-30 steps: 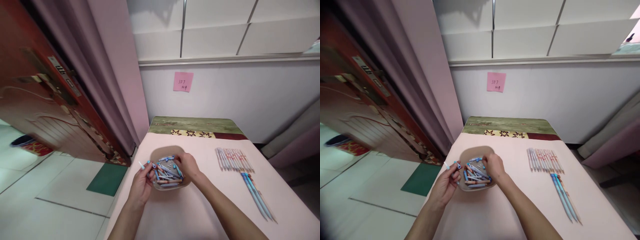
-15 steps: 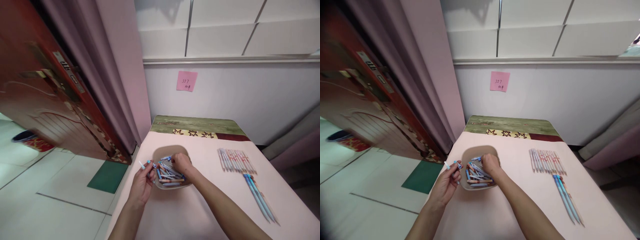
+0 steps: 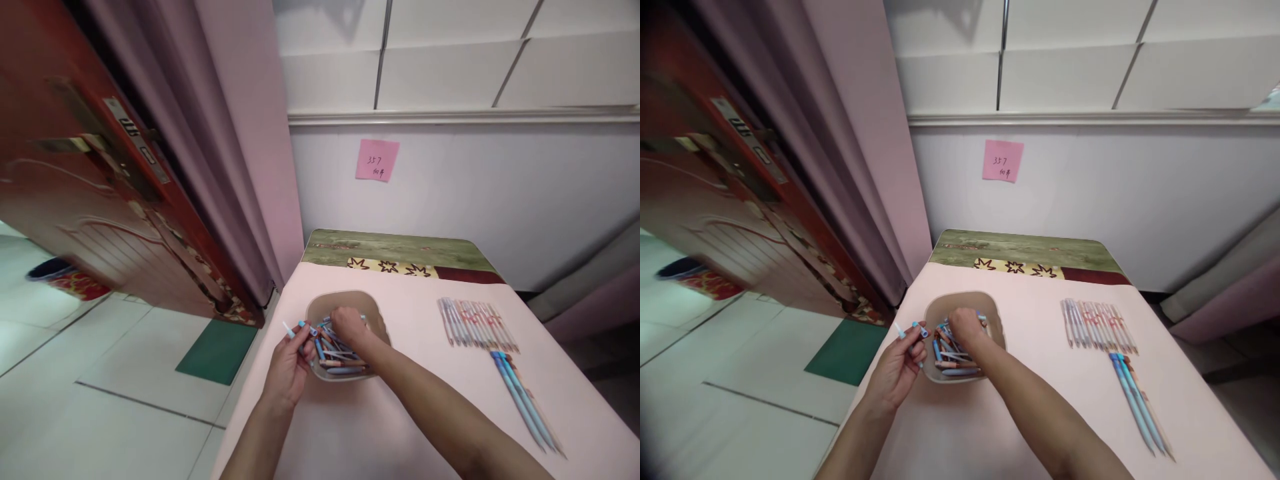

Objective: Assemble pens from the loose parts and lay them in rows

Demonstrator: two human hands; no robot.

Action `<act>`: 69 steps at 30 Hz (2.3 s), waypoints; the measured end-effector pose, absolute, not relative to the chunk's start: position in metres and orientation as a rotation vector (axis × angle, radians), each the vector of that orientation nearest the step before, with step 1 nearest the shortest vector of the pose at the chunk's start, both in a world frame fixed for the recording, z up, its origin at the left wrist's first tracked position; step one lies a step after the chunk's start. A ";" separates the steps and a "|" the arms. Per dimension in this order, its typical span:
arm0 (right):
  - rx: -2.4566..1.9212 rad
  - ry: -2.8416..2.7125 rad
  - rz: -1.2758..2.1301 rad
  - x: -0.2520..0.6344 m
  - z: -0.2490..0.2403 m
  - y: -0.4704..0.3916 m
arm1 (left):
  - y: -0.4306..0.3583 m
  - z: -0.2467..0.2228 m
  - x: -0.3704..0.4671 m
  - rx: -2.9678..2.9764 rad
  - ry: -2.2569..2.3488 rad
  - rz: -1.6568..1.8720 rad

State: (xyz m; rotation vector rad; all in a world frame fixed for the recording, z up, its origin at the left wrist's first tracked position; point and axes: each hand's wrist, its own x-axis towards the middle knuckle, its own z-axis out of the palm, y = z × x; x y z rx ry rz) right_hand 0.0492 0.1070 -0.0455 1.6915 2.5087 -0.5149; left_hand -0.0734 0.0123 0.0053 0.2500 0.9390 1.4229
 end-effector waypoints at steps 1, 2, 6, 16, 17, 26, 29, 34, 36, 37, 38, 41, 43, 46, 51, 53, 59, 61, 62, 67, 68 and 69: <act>1.707 2.519 -0.527 0.048 -0.043 0.107 | 0.012 0.005 -0.073 0.249 0.937 1.415; 1.734 2.537 -0.536 0.049 -0.038 0.105 | 0.013 0.005 -0.072 0.246 0.936 1.410; 1.929 2.635 -0.579 0.069 -0.015 0.085 | 0.014 0.006 -0.069 0.244 0.930 1.391; 2.188 2.812 -1.980 0.105 0.016 0.009 | 0.014 0.004 -0.030 0.305 0.887 1.239; 2.224 2.850 -1.894 0.107 0.016 0.007 | 0.013 0.003 -0.026 0.296 0.890 1.244; 2.244 3.223 -0.606 0.122 0.009 -0.012 | 0.002 0.004 -0.004 0.203 0.893 1.327; 2.273 3.189 -0.489 0.127 0.008 -0.018 | 0.000 0.007 0.004 0.210 0.886 1.307; 2.353 3.091 -0.942 0.137 0.014 -0.018 | -0.007 0.009 0.016 0.226 0.852 1.243; 2.379 2.951 -1.439 0.141 0.015 -0.017 | -0.009 0.007 0.019 0.202 0.846 1.193; 2.390 2.838 -1.710 0.143 0.014 -0.016 | -0.010 0.006 0.019 0.180 0.844 1.166; 2.402 2.715 -1.949 0.145 0.013 -0.016 | -0.010 0.005 0.019 0.158 0.839 1.139; 2.524 2.568 -2.159 0.149 0.010 -0.020 | -0.007 0.005 0.020 0.112 0.796 1.121; 2.583 2.736 -1.843 0.150 0.007 -0.026 | -0.004 0.006 0.022 0.092 0.766 1.171; 2.522 2.955 -1.230 0.147 0.002 -0.035 | 0.001 0.007 0.026 0.043 0.729 1.204; 2.560 2.830 -1.121 0.139 -0.007 -0.037 | 0.005 0.003 0.032 -0.005 0.742 1.251; 2.561 2.797 -1.187 0.137 -0.008 -0.034 | 0.005 0.002 0.034 -0.007 0.734 1.266; 2.471 2.820 -1.374 0.132 -0.010 -0.030 | -0.003 0.003 0.039 0.066 0.712 1.220; 2.449 2.845 -1.365 0.134 -0.011 -0.031 | -0.003 0.005 0.037 0.093 0.726 1.225; 2.438 2.876 -1.318 0.135 -0.013 -0.032 | -0.001 0.007 0.035 0.102 0.732 1.238; 2.355 3.068 -1.066 0.151 -0.014 -0.045 | 0.013 0.018 0.013 0.104 0.828 1.332; 2.376 3.091 -1.026 0.154 -0.012 -0.048 | 0.015 0.019 0.010 0.100 0.851 1.333; 2.411 3.112 -0.980 0.156 -0.010 -0.050 | 0.016 0.019 0.007 0.095 0.874 1.329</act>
